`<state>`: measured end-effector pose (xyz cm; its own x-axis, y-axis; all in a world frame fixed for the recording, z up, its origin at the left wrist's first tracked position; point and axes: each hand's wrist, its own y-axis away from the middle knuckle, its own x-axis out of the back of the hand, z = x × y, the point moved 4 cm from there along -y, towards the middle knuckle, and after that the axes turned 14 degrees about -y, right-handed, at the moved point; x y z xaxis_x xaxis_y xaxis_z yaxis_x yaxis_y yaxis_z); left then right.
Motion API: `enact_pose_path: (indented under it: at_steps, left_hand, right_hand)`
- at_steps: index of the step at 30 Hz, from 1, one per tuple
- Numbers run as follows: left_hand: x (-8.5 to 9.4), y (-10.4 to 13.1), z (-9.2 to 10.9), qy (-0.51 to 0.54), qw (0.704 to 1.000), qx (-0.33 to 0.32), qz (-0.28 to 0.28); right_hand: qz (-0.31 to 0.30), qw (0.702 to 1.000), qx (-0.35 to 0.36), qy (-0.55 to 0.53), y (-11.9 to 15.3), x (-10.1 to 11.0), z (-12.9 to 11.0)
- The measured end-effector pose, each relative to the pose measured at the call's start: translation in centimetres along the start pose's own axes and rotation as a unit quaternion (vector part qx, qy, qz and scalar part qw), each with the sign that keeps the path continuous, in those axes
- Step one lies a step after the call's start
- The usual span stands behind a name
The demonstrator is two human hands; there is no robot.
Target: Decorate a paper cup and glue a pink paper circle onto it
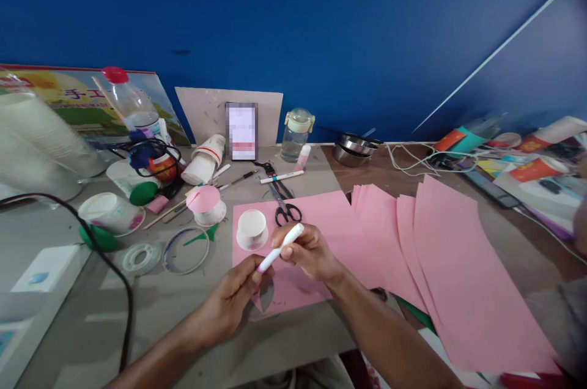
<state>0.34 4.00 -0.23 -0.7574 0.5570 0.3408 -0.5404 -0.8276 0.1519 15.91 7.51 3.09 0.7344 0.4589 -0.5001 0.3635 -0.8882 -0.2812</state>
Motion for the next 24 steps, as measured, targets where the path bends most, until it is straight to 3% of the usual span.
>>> enact_pose_path:
  at_steps: [15, 18, 24]
  left_hand:
    - [0.0, -0.3, 0.7, -0.015, 0.998, 0.010, 0.063]
    - [-0.6, -0.4, 0.1, 0.047, 0.998, 0.015, 0.028]
    - [-1.6, 0.2, -0.1, 0.153, 0.987, 0.010, -0.051]
  right_hand:
    - [0.050, 0.998, 0.022, 0.025, 0.1, 0.3, 0.7]
    - [0.014, 0.998, 0.030, 0.062, 0.0, 0.0, 0.1]
    - [-0.114, 0.987, 0.014, 0.114, -0.2, -1.7, -0.3]
